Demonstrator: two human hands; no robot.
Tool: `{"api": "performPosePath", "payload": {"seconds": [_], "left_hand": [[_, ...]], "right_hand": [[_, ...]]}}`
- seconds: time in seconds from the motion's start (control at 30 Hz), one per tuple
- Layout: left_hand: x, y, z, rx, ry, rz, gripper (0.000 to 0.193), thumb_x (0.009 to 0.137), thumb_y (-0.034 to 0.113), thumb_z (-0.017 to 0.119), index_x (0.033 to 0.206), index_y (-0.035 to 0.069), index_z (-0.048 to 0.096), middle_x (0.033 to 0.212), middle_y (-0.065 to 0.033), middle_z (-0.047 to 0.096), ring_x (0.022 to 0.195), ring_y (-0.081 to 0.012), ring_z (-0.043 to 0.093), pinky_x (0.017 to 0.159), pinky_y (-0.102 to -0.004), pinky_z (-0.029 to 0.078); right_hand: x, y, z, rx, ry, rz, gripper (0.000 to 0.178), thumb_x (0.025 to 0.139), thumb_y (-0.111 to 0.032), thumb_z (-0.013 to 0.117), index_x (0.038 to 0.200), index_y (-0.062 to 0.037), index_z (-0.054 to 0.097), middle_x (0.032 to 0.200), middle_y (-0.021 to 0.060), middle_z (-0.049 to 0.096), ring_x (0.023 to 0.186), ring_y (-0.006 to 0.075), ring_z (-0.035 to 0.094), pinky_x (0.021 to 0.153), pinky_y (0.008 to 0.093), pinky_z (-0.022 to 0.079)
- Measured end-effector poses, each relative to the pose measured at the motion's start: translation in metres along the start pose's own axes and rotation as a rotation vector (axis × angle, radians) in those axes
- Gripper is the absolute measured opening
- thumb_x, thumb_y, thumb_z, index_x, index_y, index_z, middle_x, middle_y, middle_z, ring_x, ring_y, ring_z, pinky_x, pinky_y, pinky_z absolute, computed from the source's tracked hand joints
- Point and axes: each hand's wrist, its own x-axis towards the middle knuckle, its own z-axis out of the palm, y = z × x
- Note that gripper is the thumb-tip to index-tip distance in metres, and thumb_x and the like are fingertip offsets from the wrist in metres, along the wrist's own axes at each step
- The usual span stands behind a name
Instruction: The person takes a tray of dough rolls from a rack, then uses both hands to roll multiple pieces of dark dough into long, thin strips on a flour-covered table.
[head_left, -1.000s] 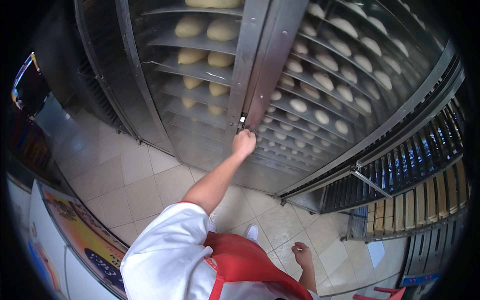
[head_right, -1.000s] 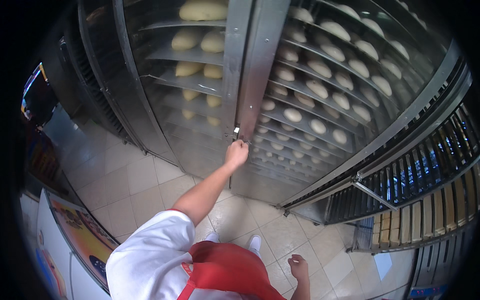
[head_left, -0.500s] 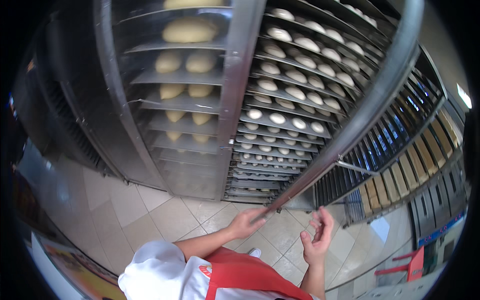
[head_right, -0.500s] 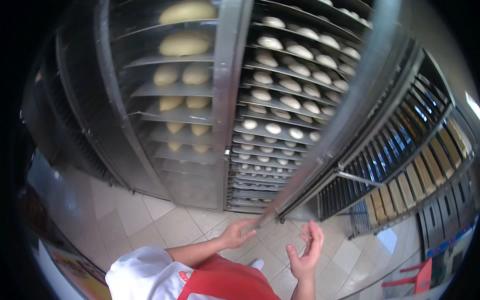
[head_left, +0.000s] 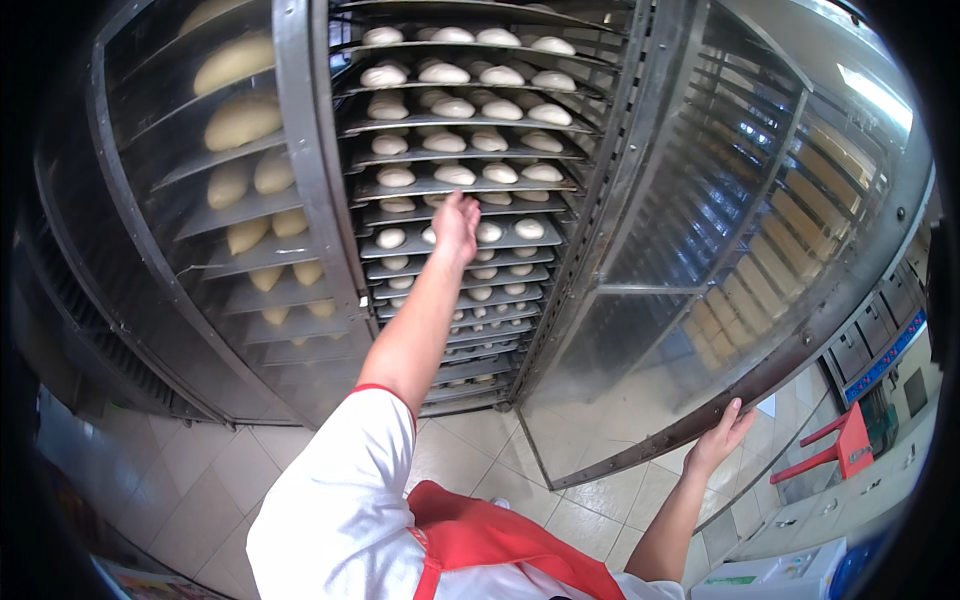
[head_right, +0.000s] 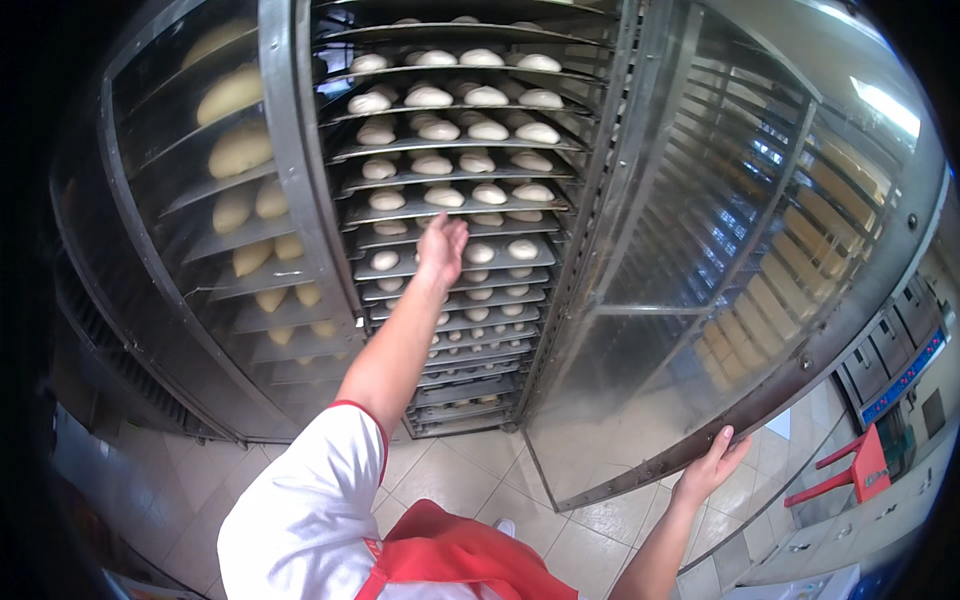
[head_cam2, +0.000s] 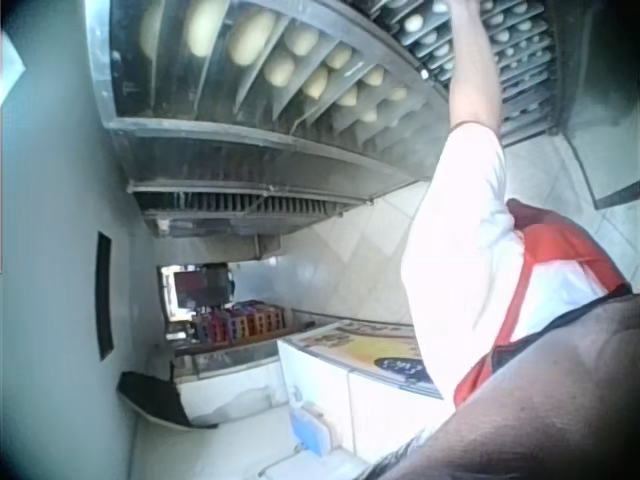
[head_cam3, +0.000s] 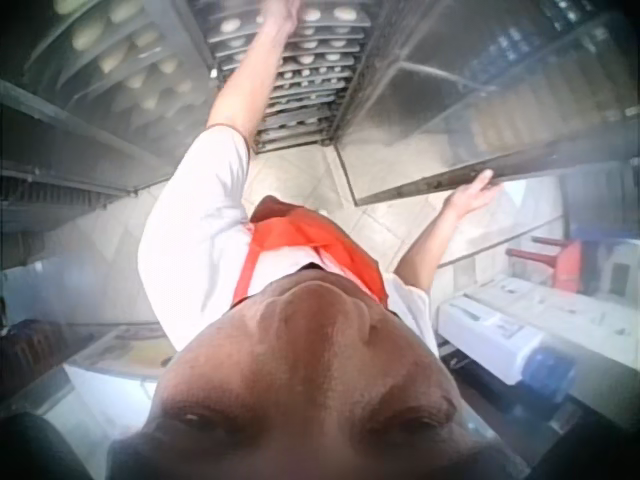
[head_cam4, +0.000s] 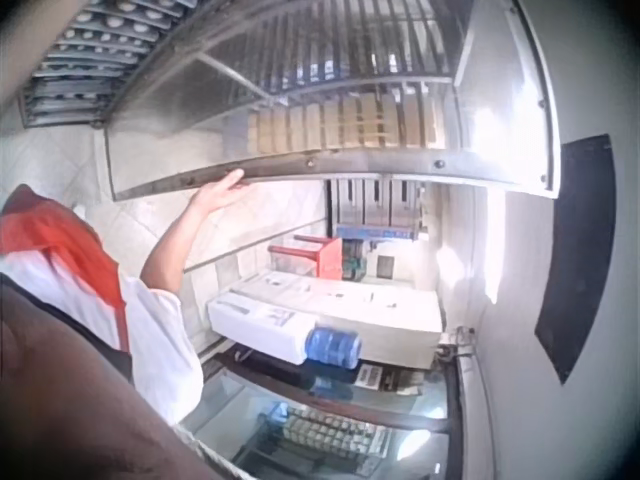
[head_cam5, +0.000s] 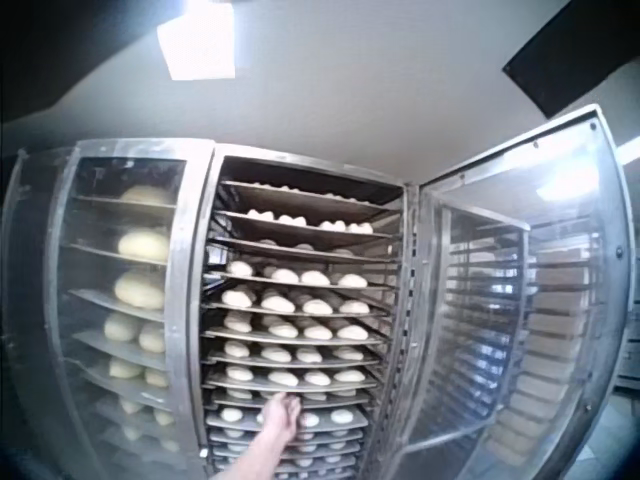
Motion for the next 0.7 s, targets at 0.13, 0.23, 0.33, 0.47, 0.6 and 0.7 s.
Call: {"api": "performPosePath", "payload": {"seconds": [0.13, 0.23, 0.33, 0.47, 0.6, 0.7], "left_hand": [[0.036, 0.022, 0.02, 0.156, 0.168, 0.209, 0.037, 0.106, 0.008, 0.061, 0.138, -0.007, 0.053, 0.13, -0.0168, 0.062, 0.098, -0.0264, 0.072, 0.093, -0.0457, 0.067], [0.003, 0.009, 0.03, 0.098, 0.169, 0.224, 0.036, 0.104, 0.002, 0.057, 0.138, -0.008, 0.054, 0.13, -0.0165, 0.065, 0.102, -0.0259, 0.074, 0.086, -0.0418, 0.069], [-0.071, -0.011, 0.033, 0.045, 0.097, 0.19, 0.028, 0.105, 0.002, 0.056, 0.131, -0.008, 0.06, 0.125, -0.0142, 0.069, 0.098, -0.0253, 0.075, 0.085, -0.0382, 0.068], [-0.189, -0.016, 0.026, 0.117, 0.104, 0.196, 0.018, 0.104, 0.0, 0.059, 0.114, -0.015, 0.061, 0.107, -0.0148, 0.07, 0.085, -0.0202, 0.072, 0.082, -0.0379, 0.067], [-0.255, -0.029, -0.005, 0.078, 0.112, 0.16, 0.022, 0.108, 0.005, 0.061, 0.121, -0.013, 0.063, 0.112, -0.0154, 0.073, 0.093, -0.0202, 0.075, 0.085, -0.0375, 0.068], [-0.263, -0.044, -0.022, 0.041, 0.083, 0.176, 0.025, 0.11, 0.008, 0.062, 0.127, -0.01, 0.064, 0.118, -0.0151, 0.075, 0.102, -0.0225, 0.077, 0.09, -0.0382, 0.068]], "right_hand": [[0.039, 0.028, -0.004, -0.052, 0.025, -0.032, 0.051, 0.117, -0.029, 0.059, 0.156, 0.0026, 0.047, 0.145, 0.0125, 0.06, 0.13, 0.0205, 0.056, 0.116, 0.0351, 0.041], [0.056, 0.042, -0.01, -0.104, 0.074, -0.048, 0.051, 0.117, -0.024, 0.059, 0.158, 0.0023, 0.045, 0.15, 0.0132, 0.059, 0.134, 0.0214, 0.056, 0.118, 0.0366, 0.04], [0.068, 0.06, -0.022, -0.053, 0.09, -0.041, 0.05, 0.116, -0.016, 0.059, 0.159, 0.0023, 0.042, 0.15, 0.0149, 0.059, 0.131, 0.022, 0.06, 0.115, 0.0362, 0.046], [0.068, 0.063, -0.022, -0.012, 0.103, -0.007, 0.05, 0.115, -0.014, 0.06, 0.158, 0.0034, 0.04, 0.145, 0.0156, 0.062, 0.124, 0.0209, 0.063, 0.109, 0.0348, 0.051], [0.062, 0.059, -0.014, -0.053, 0.105, 0.014, 0.054, 0.113, -0.014, 0.063, 0.157, 0.007, 0.038, 0.144, 0.0183, 0.061, 0.124, 0.0223, 0.063, 0.108, 0.0352, 0.051], [0.056, 0.054, -0.015, -0.109, 0.072, 0.043, 0.057, 0.113, -0.013, 0.063, 0.158, 0.009, 0.036, 0.147, 0.0211, 0.059, 0.125, 0.0246, 0.063, 0.109, 0.0354, 0.051]]}}
